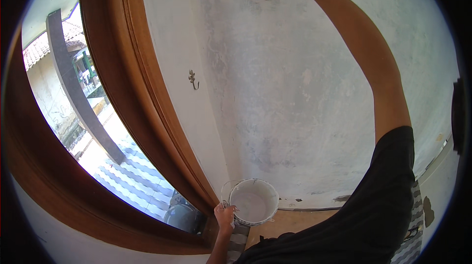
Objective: Applying putty or plaster to a wall using a putty knife.
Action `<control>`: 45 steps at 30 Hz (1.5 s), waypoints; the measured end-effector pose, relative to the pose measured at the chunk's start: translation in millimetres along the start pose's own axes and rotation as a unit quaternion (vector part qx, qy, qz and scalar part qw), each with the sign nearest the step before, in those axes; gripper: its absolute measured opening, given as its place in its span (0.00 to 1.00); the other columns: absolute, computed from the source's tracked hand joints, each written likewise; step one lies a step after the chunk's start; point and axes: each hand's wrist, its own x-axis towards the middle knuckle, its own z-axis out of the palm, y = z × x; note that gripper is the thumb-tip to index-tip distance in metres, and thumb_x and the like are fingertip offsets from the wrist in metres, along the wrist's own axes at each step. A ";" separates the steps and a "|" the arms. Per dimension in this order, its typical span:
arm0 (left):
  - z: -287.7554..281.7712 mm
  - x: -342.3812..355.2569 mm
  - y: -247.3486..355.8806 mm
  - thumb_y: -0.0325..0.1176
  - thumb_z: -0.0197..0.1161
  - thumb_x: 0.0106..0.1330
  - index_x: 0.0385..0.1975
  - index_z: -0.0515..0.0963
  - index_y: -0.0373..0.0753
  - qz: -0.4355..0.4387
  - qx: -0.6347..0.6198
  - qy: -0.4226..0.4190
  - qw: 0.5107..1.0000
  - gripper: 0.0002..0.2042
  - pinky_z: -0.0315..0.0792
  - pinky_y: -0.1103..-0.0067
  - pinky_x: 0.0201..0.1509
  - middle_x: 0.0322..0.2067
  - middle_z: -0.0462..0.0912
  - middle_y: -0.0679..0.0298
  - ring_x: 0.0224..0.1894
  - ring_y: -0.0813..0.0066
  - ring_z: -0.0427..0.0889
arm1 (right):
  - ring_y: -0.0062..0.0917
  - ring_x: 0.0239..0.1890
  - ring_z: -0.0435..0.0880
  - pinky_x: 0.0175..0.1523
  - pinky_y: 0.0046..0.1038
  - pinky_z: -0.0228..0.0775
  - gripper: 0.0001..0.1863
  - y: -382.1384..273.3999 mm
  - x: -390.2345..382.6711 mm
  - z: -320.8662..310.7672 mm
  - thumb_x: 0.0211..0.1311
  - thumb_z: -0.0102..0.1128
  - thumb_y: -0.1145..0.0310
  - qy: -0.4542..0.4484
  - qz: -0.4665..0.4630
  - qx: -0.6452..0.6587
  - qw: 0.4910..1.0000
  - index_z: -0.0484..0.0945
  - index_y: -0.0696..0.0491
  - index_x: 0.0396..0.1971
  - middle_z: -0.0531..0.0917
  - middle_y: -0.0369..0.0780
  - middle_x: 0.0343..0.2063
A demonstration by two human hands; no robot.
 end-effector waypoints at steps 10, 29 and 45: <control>-21.9 10.2 -19.9 0.22 0.57 0.35 0.08 0.63 0.35 0.026 0.083 0.016 0.996 0.08 0.59 0.78 0.19 0.10 0.65 0.69 0.14 0.80 0.63 | 0.35 0.29 0.81 0.35 0.34 0.73 0.07 -54.6 -72.6 63.7 0.49 0.57 0.70 -0.027 -0.290 -0.106 0.951 0.79 0.58 0.26 0.80 0.43 0.24; -34.8 8.4 -33.5 0.19 0.57 0.36 0.08 0.63 0.39 0.049 0.067 0.022 0.996 0.09 0.56 0.80 0.15 0.10 0.65 0.72 0.12 0.84 0.60 | 0.29 0.36 0.80 0.47 0.29 0.71 0.13 -14.0 -19.9 43.1 0.50 0.59 0.72 0.065 -0.189 -0.312 0.929 0.79 0.58 0.37 0.82 0.42 0.34; -14.0 4.9 -10.1 0.19 0.55 0.39 0.08 0.64 0.37 0.001 0.014 -0.004 1.000 0.08 0.61 0.80 0.18 0.10 0.67 0.70 0.14 0.81 0.64 | 0.37 0.28 0.81 0.33 0.37 0.71 0.12 5.3 -17.1 -57.8 0.54 0.56 0.65 -0.069 0.091 -0.056 0.992 0.78 0.61 0.27 0.81 0.46 0.25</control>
